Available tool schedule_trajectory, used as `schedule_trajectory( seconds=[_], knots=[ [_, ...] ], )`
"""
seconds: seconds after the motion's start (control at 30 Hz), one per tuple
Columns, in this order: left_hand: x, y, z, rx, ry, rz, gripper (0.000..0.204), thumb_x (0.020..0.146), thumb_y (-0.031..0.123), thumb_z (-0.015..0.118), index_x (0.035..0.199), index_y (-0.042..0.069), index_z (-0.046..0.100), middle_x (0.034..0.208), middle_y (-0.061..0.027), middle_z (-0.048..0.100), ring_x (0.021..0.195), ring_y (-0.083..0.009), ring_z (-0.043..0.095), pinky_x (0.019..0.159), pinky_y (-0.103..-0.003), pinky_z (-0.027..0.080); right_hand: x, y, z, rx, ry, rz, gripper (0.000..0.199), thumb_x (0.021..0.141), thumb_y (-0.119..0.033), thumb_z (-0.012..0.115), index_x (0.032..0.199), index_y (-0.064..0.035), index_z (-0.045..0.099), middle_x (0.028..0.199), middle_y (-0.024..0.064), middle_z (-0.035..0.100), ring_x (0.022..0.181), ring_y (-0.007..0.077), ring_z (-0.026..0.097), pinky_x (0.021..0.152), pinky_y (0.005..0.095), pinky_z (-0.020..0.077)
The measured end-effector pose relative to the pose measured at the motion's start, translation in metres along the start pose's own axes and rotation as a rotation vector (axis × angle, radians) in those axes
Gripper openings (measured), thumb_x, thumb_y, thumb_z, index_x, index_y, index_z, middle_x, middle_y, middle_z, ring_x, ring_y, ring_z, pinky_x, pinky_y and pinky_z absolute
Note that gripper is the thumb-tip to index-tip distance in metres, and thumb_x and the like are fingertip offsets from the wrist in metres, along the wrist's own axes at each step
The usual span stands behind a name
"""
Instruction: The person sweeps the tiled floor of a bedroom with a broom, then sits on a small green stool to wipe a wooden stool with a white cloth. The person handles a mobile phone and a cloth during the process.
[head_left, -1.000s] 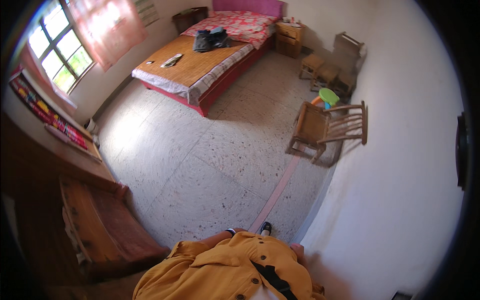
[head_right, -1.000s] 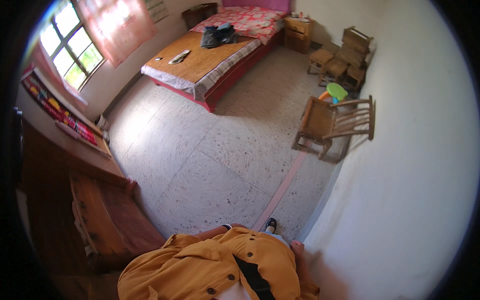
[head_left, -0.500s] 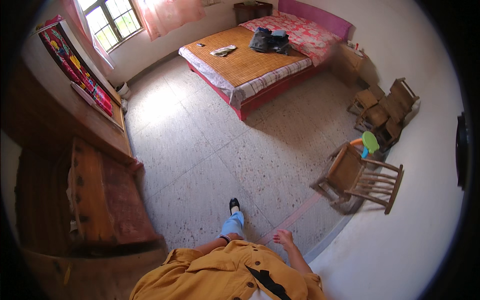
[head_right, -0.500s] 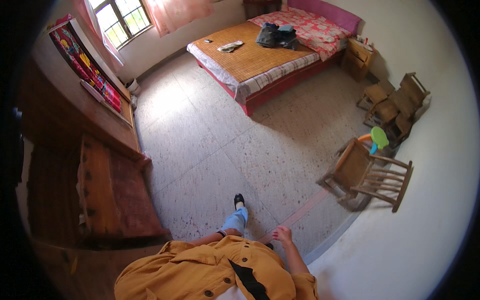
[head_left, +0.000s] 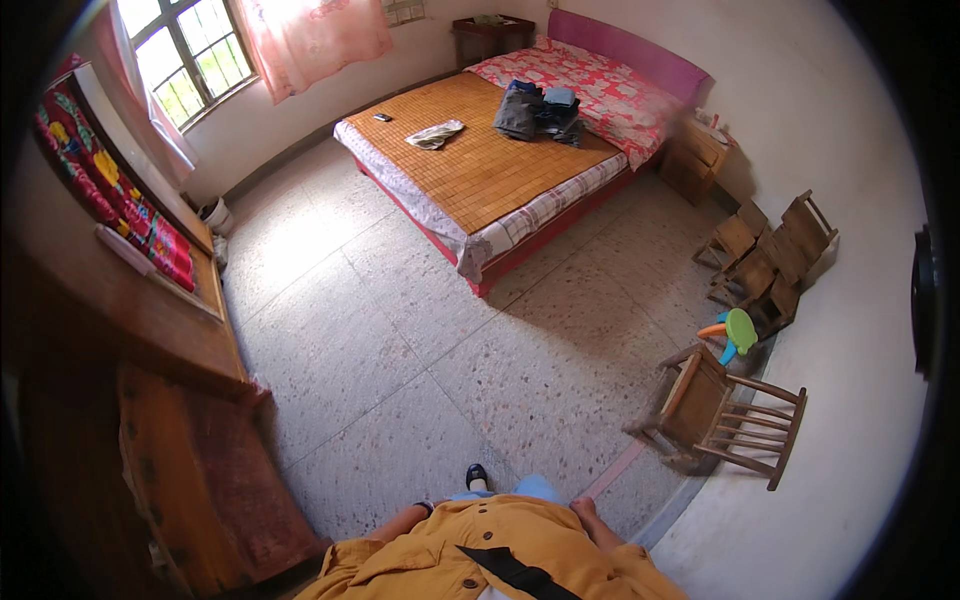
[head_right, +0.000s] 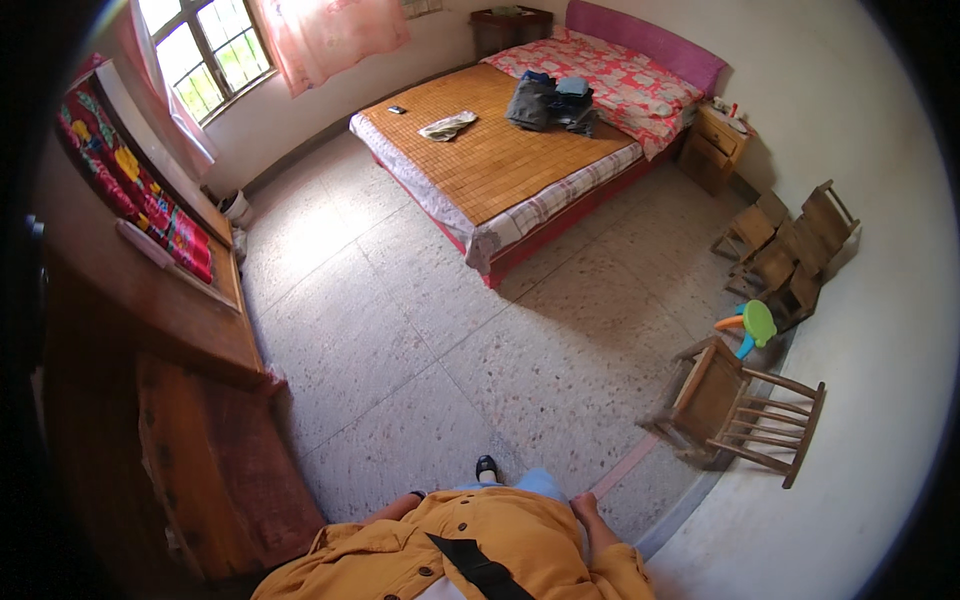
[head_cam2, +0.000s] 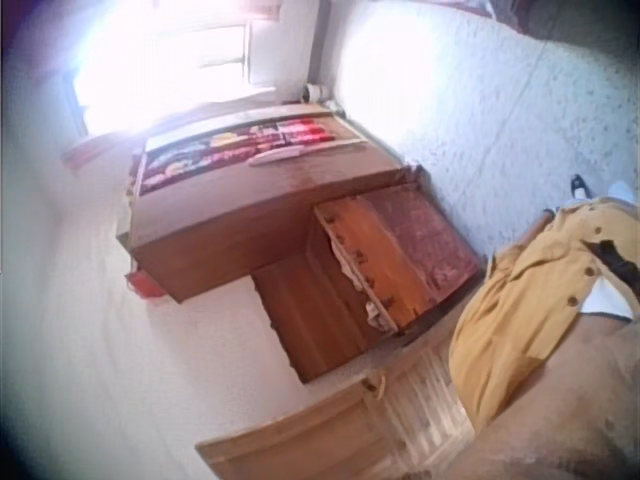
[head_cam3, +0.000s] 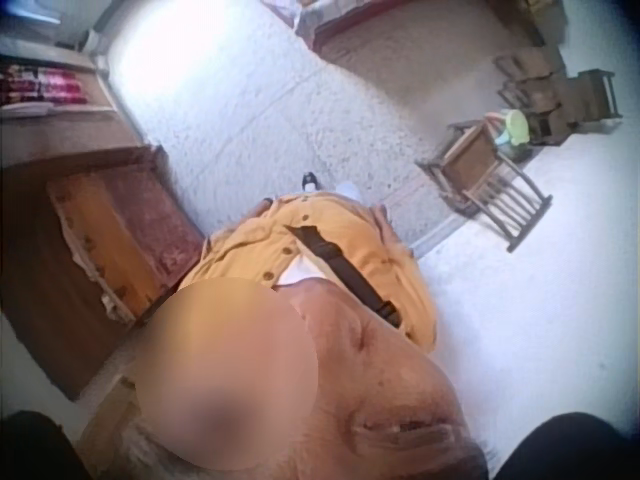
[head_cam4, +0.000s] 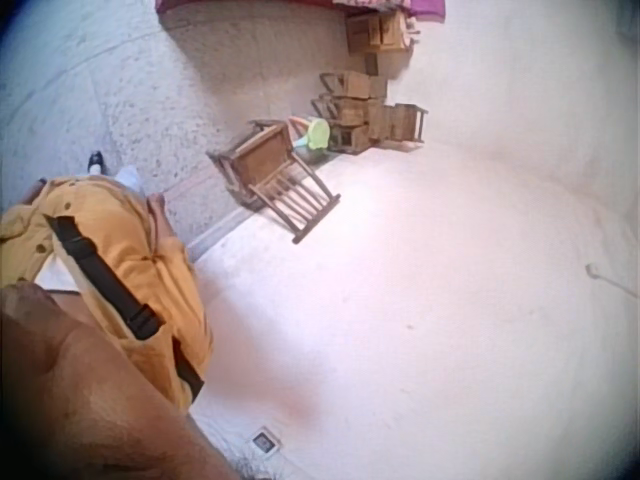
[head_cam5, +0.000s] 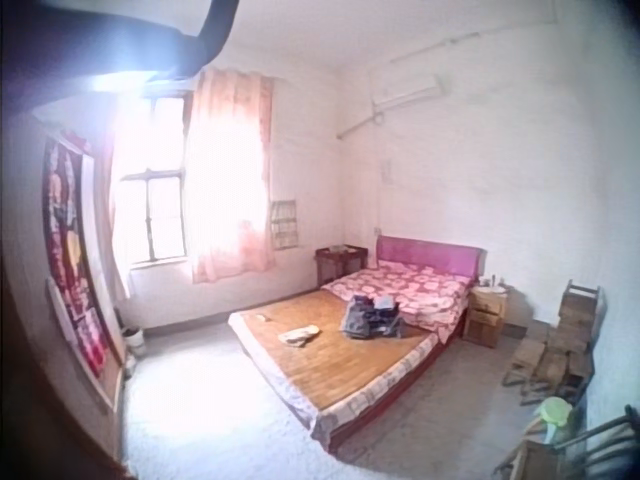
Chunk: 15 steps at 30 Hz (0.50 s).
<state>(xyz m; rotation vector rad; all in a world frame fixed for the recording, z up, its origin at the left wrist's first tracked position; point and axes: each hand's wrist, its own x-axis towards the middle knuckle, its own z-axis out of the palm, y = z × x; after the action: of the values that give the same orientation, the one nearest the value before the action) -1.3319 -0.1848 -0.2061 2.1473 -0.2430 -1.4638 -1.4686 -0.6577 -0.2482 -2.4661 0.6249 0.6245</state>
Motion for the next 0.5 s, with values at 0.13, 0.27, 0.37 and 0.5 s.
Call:
schedule_trajectory(
  seconds=[0.13, 0.27, 0.37, 0.5],
  knots=[
    [0.012, -0.001, -0.044, -0.088, 0.052, -0.06, 0.042, 0.09, 0.04, 0.048, 0.128, 0.021, 0.05, 0.123, -0.0101, 0.055, 0.116, -0.0327, 0.047, 0.098, -0.042, 0.038, 0.076, -0.013, -0.001, 0.103, -0.041, -0.019, 0.026, 0.065, -0.03, 0.066, 0.08, -0.0086, 0.069, 0.082, 0.0181, 0.065, 0.077, 0.028, 0.064, 0.071, 0.0398, 0.0492],
    [0.033, 0.013, -0.069, -0.207, 0.11, -0.087, 0.042, 0.09, 0.04, 0.047, 0.127, 0.021, 0.05, 0.124, -0.01, 0.055, 0.117, -0.0324, 0.046, 0.098, -0.042, 0.038, 0.151, -0.048, -0.036, 0.082, -0.157, -0.031, 0.025, 0.066, -0.029, 0.065, 0.081, -0.0089, 0.069, 0.082, 0.0175, 0.065, 0.076, 0.0279, 0.064, 0.072, 0.0395, 0.0493],
    [0.069, 0.043, -0.114, -0.22, 0.142, -0.056, 0.042, 0.09, 0.041, 0.047, 0.127, 0.021, 0.051, 0.124, -0.0099, 0.055, 0.118, -0.0322, 0.045, 0.098, -0.042, 0.038, 0.224, -0.07, -0.082, 0.076, -0.155, -0.06, 0.025, 0.067, -0.029, 0.065, 0.081, -0.0092, 0.069, 0.082, 0.0171, 0.065, 0.076, 0.0278, 0.064, 0.072, 0.0392, 0.0493],
    [0.083, 0.067, -0.163, -0.265, 0.219, -0.086, 0.042, 0.09, 0.041, 0.047, 0.126, 0.021, 0.051, 0.124, -0.0098, 0.055, 0.119, -0.032, 0.045, 0.099, -0.042, 0.038, 0.32, -0.132, -0.138, 0.059, -0.06, -0.159, 0.021, 0.069, -0.025, 0.061, 0.079, -0.0082, 0.069, 0.081, 0.017, 0.066, 0.075, 0.0293, 0.064, 0.07, 0.0395, 0.0504]
  ],
)
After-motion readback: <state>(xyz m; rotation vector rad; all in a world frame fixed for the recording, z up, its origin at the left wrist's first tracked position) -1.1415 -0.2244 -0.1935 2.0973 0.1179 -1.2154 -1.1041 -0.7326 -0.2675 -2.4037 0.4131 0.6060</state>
